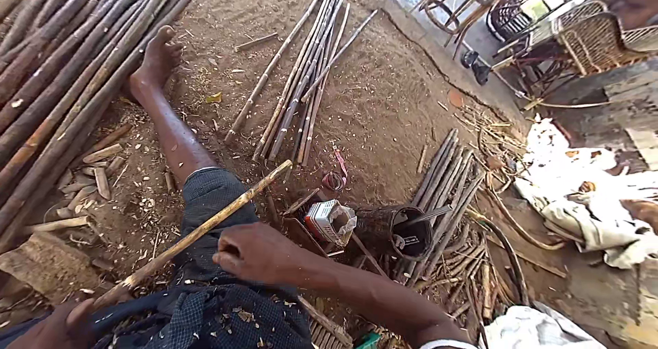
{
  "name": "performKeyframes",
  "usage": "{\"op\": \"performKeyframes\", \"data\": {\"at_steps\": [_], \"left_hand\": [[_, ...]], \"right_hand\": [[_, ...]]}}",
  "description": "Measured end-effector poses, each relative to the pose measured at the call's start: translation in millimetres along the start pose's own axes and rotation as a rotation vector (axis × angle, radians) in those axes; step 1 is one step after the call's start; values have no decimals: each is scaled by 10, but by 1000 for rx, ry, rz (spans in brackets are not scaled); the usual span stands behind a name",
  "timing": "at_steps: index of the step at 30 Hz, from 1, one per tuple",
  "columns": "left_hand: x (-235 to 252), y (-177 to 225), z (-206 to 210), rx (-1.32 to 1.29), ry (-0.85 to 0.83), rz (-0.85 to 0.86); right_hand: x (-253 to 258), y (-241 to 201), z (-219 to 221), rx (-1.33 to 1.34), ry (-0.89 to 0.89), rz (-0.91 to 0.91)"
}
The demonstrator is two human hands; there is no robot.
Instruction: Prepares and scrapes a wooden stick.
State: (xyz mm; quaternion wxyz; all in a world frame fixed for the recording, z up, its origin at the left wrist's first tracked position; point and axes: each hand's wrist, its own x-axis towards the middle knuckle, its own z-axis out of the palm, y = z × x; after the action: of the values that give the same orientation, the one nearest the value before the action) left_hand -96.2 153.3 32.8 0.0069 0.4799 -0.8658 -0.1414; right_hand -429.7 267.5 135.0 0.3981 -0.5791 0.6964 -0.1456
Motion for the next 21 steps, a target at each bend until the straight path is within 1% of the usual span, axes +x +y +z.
{"op": "performKeyframes", "data": {"at_steps": [2,3,4,5,6,7,10,12,14,16,18,20,21], "left_hand": [[-45,-55,5,0,35,12],[-73,-83,26,9,58,20],[-93,-106,57,25,83,30],[-100,-121,96,43,114,42],[-96,-121,122,55,133,51],[-83,-114,142,65,147,58],[-44,-65,157,82,159,57],[-37,-59,145,81,147,39],[-53,-63,111,81,131,6],[-71,-58,78,82,115,-22],[-70,-98,38,65,99,-35],[-55,-127,0,53,63,-27],[-23,-84,-16,57,39,-37]], "right_hand": [[9,231,-49,-18,343,53],[27,399,-128,-48,506,111],[42,570,-227,-79,623,178],[53,743,-321,-111,695,231],[72,911,-387,-147,738,245],[97,1061,-421,-182,760,219],[213,1352,-419,-290,796,35],[333,1378,-417,-397,830,-37],[462,1354,-366,-471,846,-50],[541,1273,-274,-534,865,-58],[544,1087,-210,-573,871,-142],[453,867,-133,-531,826,-252],[370,705,-81,-483,765,-311]]}}
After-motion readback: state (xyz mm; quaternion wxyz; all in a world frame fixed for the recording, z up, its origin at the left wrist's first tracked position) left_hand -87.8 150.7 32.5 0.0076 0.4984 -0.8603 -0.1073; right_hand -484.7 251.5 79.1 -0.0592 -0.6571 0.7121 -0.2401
